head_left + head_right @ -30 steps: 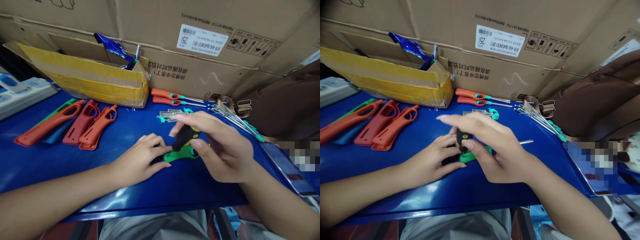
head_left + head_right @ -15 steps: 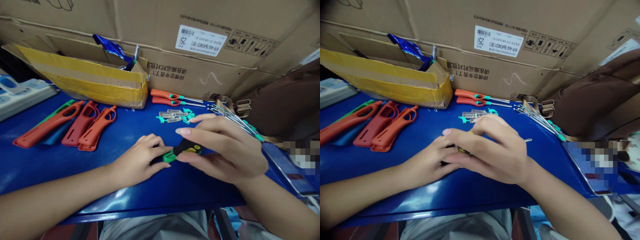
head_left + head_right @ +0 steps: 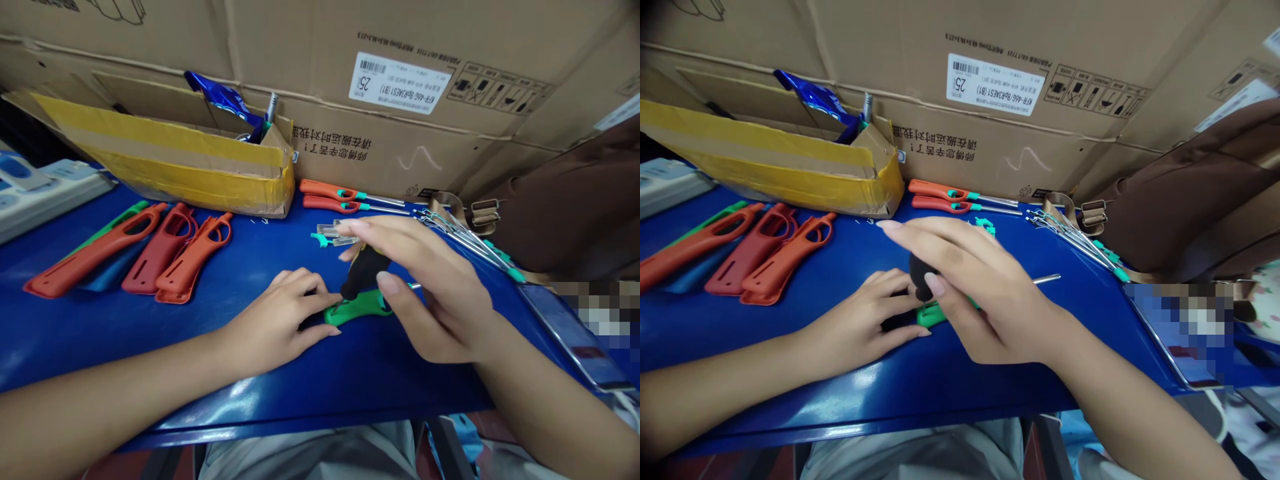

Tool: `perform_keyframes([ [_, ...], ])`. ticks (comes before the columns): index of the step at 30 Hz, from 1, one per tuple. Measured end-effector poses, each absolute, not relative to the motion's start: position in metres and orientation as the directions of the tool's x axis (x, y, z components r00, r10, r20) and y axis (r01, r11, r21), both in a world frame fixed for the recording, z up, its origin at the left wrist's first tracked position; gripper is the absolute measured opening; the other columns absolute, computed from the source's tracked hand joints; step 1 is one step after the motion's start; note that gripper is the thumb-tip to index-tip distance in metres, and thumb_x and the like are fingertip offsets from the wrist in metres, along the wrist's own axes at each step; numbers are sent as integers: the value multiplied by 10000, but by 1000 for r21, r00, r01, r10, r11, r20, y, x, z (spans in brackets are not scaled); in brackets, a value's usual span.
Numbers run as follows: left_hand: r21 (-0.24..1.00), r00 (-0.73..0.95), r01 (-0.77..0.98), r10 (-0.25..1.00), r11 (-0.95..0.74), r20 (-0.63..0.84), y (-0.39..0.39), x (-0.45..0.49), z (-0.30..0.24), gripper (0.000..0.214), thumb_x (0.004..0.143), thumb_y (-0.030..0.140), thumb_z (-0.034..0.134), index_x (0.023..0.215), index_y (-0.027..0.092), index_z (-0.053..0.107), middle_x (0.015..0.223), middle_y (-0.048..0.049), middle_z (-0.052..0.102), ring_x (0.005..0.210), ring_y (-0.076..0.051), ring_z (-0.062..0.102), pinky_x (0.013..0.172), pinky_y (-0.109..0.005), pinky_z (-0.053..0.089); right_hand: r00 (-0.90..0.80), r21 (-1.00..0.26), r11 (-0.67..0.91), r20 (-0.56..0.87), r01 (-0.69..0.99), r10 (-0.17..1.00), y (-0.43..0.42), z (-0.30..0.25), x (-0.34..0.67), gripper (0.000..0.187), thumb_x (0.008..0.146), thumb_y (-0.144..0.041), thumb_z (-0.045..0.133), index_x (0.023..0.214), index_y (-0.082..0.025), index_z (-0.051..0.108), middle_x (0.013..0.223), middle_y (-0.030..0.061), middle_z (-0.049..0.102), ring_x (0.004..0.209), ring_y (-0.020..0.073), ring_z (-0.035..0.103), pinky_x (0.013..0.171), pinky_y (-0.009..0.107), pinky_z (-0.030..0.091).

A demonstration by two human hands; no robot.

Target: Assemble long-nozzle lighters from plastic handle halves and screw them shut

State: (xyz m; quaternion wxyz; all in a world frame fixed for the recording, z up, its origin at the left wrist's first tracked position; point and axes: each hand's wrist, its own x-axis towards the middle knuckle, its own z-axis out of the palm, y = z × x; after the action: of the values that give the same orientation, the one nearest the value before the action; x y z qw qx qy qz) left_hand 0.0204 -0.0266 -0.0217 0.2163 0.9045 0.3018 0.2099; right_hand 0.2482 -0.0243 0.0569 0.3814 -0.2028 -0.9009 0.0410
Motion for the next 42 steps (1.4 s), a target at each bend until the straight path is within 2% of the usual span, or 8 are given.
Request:
perform_keyframes([
  [3, 503, 726, 452, 632, -737, 272, -27, 20, -24, 329, 986, 404, 641, 1274, 246, 658, 1137, -71, 637, 1090, -263, 562, 933, -410, 424, -582, -327, 903, 690, 279, 429, -26, 57, 245, 340, 976, -218, 629, 1314, -182, 611, 1099, 76, 736, 990, 200, 692, 900, 378, 593],
  [6, 513, 722, 458, 641, -726, 261, -27, 20, -25, 280, 990, 401, 635, 1220, 249, 682, 1155, -67, 640, 1120, -268, 561, 956, -420, 422, -543, -163, 908, 756, 385, 366, -28, 58, 244, 376, 881, -334, 785, 1207, -199, 656, 929, 47, 736, 845, 187, 689, 786, 328, 604],
  [13, 506, 719, 451, 635, -735, 283, -26, 20, -26, 311, 981, 404, 646, 1248, 245, 673, 1208, -81, 636, 1141, -283, 558, 992, -449, 412, -623, -353, 900, 651, 257, 433, -33, 59, 244, 423, 993, -132, 521, 1416, -151, 540, 1222, 112, 707, 1107, 209, 682, 963, 385, 587],
  [19, 539, 720, 445, 644, -715, 260, -27, 21, -23, 317, 988, 361, 642, 1283, 245, 655, 1071, -54, 629, 1048, -248, 565, 934, -413, 422, -584, -72, 907, 743, 415, 326, -32, 60, 247, 284, 933, -316, 719, 1188, -197, 684, 959, 68, 723, 900, 199, 710, 825, 326, 620],
  [25, 514, 725, 447, 633, -732, 272, -28, 20, -24, 323, 979, 387, 654, 1271, 250, 665, 1137, -70, 630, 1087, -264, 557, 951, -421, 411, -584, -386, 890, 674, 243, 452, -31, 60, 243, 317, 1007, -199, 557, 1318, -183, 618, 1115, 84, 734, 1006, 204, 699, 865, 379, 608],
  [31, 539, 715, 451, 649, -711, 260, -27, 21, -22, 257, 978, 364, 663, 1205, 246, 684, 1032, -37, 618, 1006, -228, 559, 901, -390, 415, -500, -98, 872, 786, 480, 364, -35, 57, 241, 233, 898, -210, 728, 1124, -170, 686, 882, 52, 712, 820, 181, 677, 753, 295, 586],
  [36, 522, 713, 444, 640, -728, 287, -27, 21, -24, 278, 980, 383, 653, 1219, 244, 674, 1110, -56, 624, 1054, -249, 556, 927, -409, 410, -578, -320, 895, 684, 311, 446, -38, 60, 238, 362, 957, -130, 580, 1319, -147, 597, 1088, 84, 729, 981, 196, 689, 845, 354, 597],
  [42, 543, 711, 454, 655, -706, 257, -27, 20, -24, 262, 973, 381, 668, 1198, 248, 683, 1031, -31, 616, 1011, -228, 555, 911, -395, 413, -525, -110, 851, 744, 513, 413, -37, 59, 242, 262, 939, -226, 676, 1186, -139, 662, 945, 72, 716, 837, 171, 670, 735, 302, 592],
])
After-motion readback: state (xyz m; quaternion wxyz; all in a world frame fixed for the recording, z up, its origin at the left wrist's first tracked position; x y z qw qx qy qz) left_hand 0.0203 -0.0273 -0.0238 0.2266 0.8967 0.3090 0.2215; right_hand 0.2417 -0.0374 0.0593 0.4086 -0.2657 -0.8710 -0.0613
